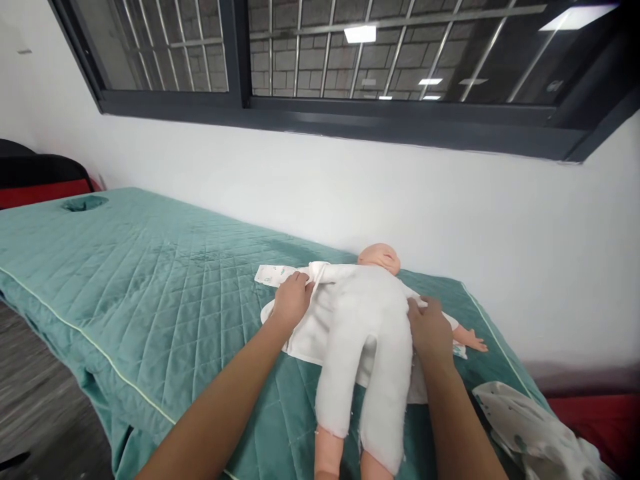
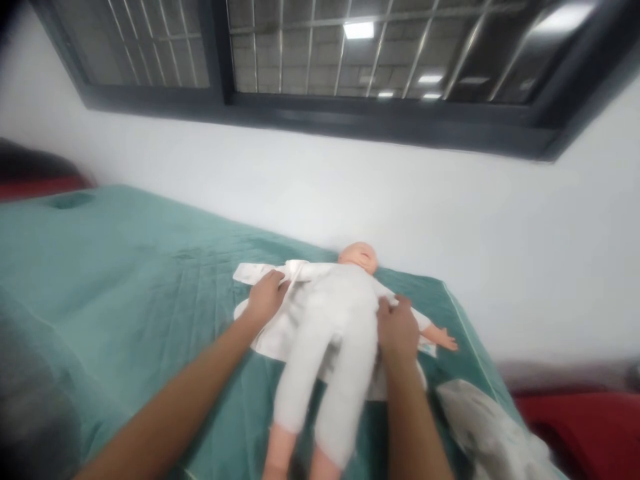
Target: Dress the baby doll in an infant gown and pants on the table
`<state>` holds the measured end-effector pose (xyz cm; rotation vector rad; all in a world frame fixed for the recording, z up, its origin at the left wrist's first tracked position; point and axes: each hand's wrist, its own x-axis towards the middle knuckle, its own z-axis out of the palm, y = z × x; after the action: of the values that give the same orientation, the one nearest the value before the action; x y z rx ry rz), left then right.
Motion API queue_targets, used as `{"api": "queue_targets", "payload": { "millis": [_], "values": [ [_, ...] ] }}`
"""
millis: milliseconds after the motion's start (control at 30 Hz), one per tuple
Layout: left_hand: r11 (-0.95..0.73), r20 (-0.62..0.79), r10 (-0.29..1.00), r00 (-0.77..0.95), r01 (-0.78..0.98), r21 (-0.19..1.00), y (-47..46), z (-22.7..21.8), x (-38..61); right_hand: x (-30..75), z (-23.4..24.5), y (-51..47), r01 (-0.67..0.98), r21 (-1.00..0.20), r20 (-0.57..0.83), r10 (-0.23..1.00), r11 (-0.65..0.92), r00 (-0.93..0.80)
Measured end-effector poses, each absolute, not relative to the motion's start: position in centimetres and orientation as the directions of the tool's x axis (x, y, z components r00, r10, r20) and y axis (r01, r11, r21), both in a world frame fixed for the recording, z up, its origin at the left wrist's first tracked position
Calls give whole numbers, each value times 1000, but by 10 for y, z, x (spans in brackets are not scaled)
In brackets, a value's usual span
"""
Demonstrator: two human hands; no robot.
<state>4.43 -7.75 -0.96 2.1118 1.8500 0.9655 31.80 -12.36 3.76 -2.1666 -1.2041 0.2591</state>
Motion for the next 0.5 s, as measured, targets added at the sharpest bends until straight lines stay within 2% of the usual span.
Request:
{"api": "queue_targets", "payload": {
  "millis": [100, 233, 367, 500],
  "values": [
    [-256, 361, 932, 39, 775, 577, -77, -6, 48, 316, 39, -125, 666, -640, 102, 817, -383, 568],
    [-227, 331, 944, 16, 759, 611, -71, -1, 53, 323, 32, -121, 566, -766, 51, 848, -306, 528],
    [-134, 266, 962, -57, 753, 645, -59, 7, 56, 329, 23, -118, 378, -909, 8, 898, -177, 439],
    [-101, 239, 968, -75, 756, 647, -42, 20, 60, 331, 21, -121, 201, -970, -55, 933, -134, 355]
  ]
}}
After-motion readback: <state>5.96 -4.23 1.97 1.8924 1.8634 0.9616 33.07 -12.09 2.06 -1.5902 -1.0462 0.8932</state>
